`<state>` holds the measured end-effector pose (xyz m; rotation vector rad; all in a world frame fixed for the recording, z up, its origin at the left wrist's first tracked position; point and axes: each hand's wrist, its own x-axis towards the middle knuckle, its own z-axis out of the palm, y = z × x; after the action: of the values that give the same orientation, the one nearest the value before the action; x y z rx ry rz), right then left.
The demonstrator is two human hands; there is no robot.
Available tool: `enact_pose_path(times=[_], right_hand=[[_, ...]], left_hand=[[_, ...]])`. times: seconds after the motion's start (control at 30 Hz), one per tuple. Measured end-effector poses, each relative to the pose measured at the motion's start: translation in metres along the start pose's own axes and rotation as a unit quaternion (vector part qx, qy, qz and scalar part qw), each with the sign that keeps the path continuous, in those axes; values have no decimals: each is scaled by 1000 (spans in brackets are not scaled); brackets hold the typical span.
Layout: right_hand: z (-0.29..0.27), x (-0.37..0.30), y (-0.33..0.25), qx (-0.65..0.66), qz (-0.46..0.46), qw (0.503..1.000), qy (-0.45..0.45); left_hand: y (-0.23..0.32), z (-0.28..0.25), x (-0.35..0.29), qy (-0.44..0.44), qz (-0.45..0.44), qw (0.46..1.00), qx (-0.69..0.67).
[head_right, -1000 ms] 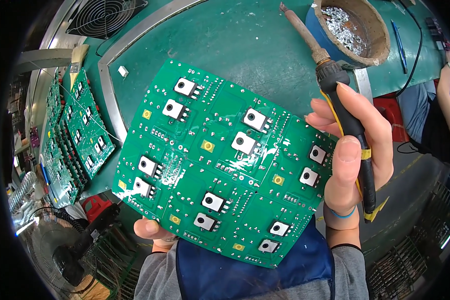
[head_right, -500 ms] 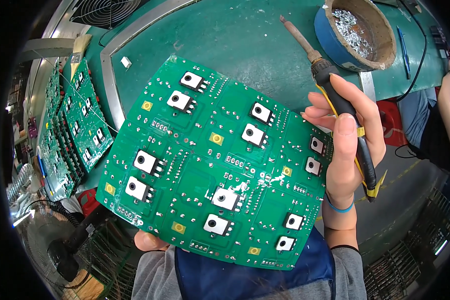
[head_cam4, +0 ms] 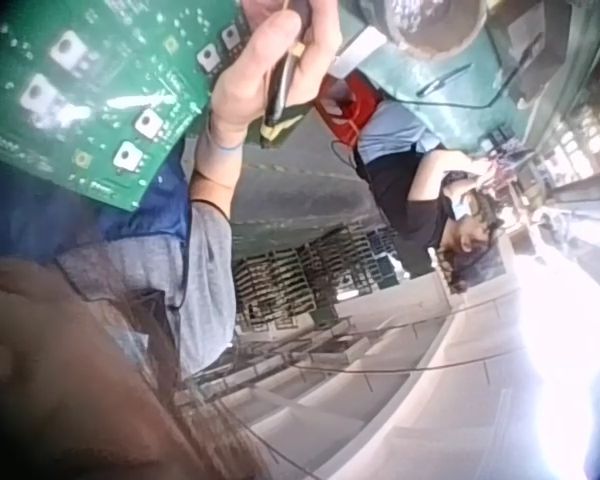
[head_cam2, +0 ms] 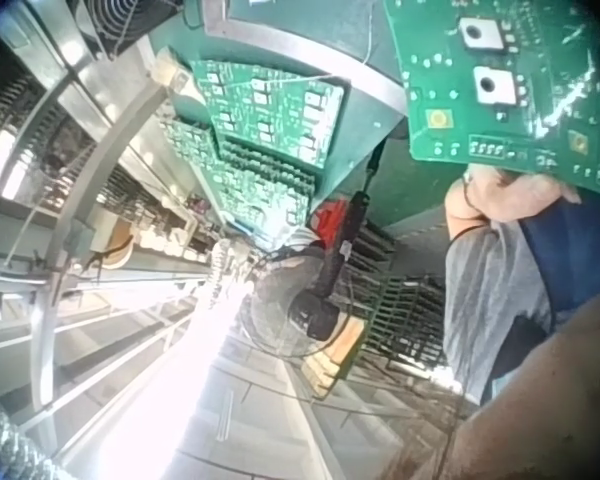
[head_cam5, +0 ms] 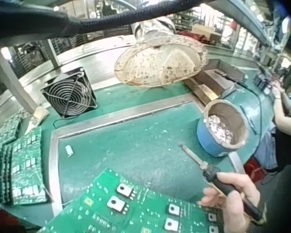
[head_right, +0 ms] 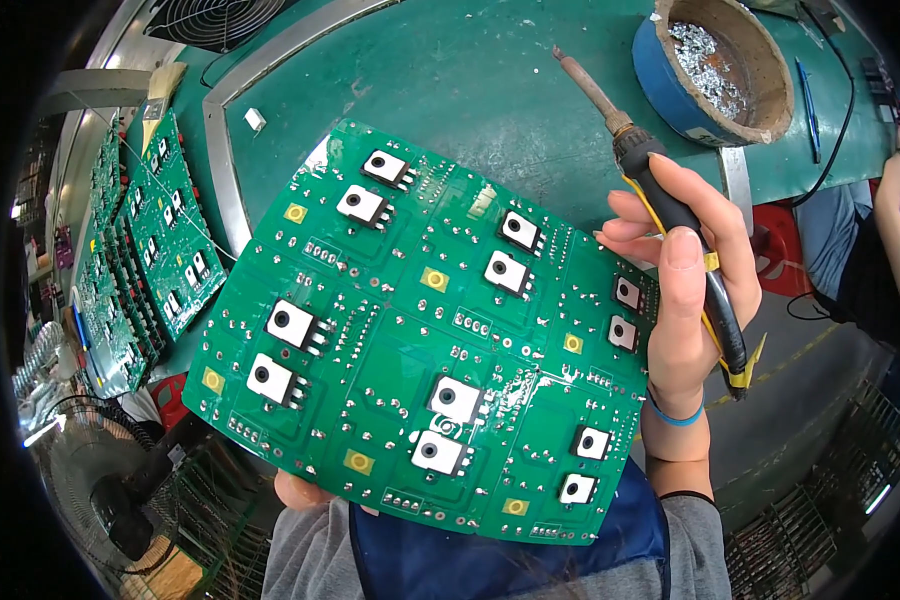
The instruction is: The person solders electronic components onto printed circuit boards using a soldering iron and solder wire.
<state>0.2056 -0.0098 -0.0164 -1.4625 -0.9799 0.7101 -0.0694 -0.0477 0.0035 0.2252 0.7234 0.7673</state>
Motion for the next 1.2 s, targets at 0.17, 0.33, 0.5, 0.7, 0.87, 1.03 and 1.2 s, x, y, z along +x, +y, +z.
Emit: enact_pose_path(times=[0.17,0.33,0.5,0.7,0.87,1.03,1.2], right_hand=[[0,-2,-3,4,0,1000,1],[-1,-5,-7,-12,-10,1000,-6],[-2,-7,-12,-6,-12,1000,-8],[-4,-10,-18,1,7,1000,-2],[-6,-13,-22,-24,12,1000,6],[-11,-20,-31,-28,27,999,7],[-13,-25,-41,-49,49,997,-15]], left_hand=[[1,-2,-1,3,6,1000,-6],[1,-5,0,10,13,1000,-4],[1,-8,5,14,22,1000,-5],[1,-8,7,17,30,999,-7],[1,-10,12,17,41,999,-12],[1,-12,20,6,66,997,-30],[3,-18,27,-22,101,993,-57]])
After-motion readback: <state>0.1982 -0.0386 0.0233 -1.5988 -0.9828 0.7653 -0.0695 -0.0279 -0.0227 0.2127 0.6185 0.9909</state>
